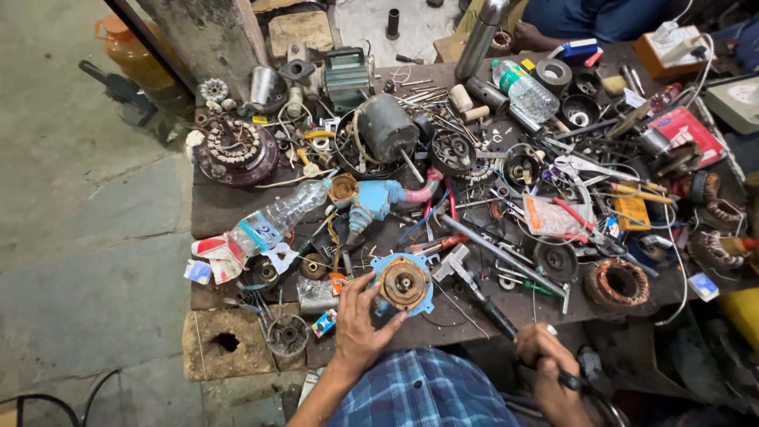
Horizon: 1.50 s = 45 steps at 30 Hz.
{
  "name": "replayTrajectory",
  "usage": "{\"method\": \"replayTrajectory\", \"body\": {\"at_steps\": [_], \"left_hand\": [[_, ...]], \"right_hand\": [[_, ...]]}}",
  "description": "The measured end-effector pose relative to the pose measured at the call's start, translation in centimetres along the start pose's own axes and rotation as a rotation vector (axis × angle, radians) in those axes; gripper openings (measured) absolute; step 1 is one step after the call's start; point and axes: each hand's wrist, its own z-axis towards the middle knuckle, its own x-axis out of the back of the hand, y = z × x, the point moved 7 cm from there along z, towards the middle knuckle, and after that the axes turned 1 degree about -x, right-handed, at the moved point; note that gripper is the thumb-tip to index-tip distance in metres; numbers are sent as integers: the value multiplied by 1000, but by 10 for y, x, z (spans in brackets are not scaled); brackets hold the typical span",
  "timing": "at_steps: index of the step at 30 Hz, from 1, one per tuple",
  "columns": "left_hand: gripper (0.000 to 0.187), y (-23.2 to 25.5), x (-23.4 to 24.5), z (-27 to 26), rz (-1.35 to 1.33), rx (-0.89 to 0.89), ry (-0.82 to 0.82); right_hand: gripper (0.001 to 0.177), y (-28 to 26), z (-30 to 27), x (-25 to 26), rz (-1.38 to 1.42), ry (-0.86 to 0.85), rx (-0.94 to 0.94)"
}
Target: The person uses a screwdriver to scrape and clean the inner copper windings of a small electric motor component held in the left hand. The person repeatedly rotates the component and continues scraping the same area throughout the clip.
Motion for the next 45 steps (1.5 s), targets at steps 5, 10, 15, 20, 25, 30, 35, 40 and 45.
{"method": "replayTrajectory", "body": {"at_steps": [5,10,15,20,25,30,35,40,45], "left_hand": [[68,-1,1,-4,-9,-12,-4],[67,-1,-2,0,-13,-13,1],[67,-3,1,1,-32,-53,-11],[67,-9,-5,-2,-61,-63,-13],[71,-10,-5,-6,-34,-176,-29],[72,-18,1,-12,26,-283,-155],[69,-24,-4,-15,22,-218,-17],[64,-26,-29,-15,-60,-185,183],[59,-30,-25,-9,0,-132,193]], "right_hand": [[50,5,3,8,-209,-86,-77],[30,18,24,4,-595,-101,-268],[33,29,26,7,-693,-77,-501],[33,33,23,11,-567,-83,-607],[28,18,28,-1,-392,-124,-572],[26,2,33,-3,-434,-168,-479],[20,32,10,6,-427,-88,-410],[13,92,3,16,-353,-162,-62],[12,98,11,13,-131,-280,240]]}}
